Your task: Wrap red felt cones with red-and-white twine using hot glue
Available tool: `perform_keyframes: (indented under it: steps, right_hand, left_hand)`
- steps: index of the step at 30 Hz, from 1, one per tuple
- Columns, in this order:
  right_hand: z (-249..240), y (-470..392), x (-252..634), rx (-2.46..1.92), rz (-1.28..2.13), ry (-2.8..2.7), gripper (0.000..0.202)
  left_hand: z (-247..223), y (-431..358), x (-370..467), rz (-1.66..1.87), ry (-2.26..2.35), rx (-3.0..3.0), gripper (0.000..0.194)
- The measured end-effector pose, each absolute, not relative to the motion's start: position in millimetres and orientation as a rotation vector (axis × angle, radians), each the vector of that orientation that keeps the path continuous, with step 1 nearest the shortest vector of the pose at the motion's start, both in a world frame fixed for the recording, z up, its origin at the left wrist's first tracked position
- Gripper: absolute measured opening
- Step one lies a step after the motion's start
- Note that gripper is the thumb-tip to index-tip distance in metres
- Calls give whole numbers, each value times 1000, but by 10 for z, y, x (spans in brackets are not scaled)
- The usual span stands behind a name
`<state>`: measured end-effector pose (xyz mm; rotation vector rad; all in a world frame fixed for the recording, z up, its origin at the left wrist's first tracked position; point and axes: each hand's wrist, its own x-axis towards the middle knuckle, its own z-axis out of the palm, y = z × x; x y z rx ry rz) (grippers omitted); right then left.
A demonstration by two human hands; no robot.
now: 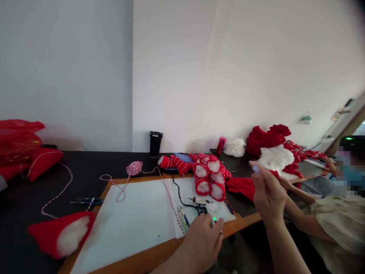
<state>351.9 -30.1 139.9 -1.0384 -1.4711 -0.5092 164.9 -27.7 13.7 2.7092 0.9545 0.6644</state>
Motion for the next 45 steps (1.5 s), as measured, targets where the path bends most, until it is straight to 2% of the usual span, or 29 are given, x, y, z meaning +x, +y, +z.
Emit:
perform_keyframes:
  steps: [4, 7, 11, 16, 18, 23, 31, 33, 38, 40, 42, 45]
  right_hand:
    - [1020, -580, 3683, -1391, -320, -1637, 27]
    - [677, -703, 3803, -1499, -198, -1664, 24]
    - [271, -758, 3979, -1549, -234, -1684, 27]
    - [-18, -768, 3950, -1552, -218, -1699, 23]
    - [-39, -782, 3830, -1515, -217, -1742, 20]
    - [90, -759, 3471, -1431, -364, -1768, 20]
    - [220, -601, 2958, -1521, -624, -1735, 35]
    - [244, -576, 2877, -1551, -421, -1782, 40]
    - [448, -427, 2944, -1421, 796, -1723, 54]
    - [550, -364, 3004, -1406, 1024, -1742, 57]
    - [624, -334, 3007, -1467, 852, -1859, 55]
    - [659, -357, 2896, -1530, 243, -2009, 41]
  left_hand:
    - [64, -99, 2313, 537, 1258, 2592, 49]
    - [-8, 23, 2449, 483, 1386, 2511, 36]
    - [-47, 95, 2230, 517, 1486, 2433, 51]
    - [-129, 6, 1720, 638, 1456, 2416, 47]
    - [-174, -70, 1538, 750, 1403, 2448, 49]
    - [-209, -191, 1244, 1446, 1198, 2526, 43]
    - [-243, -89, 1004, 1778, 1272, 2627, 53]
    - [-283, -73, 950, 1817, 1244, 2627, 57]
    - [-367, -71, 826, 1806, 1249, 2543, 60]
    - [-398, -70, 786, 1807, 1241, 2547, 59]
    - [-433, -75, 766, 1790, 1238, 2554, 59]
    - [-491, -120, 798, 1728, 1270, 2456, 55]
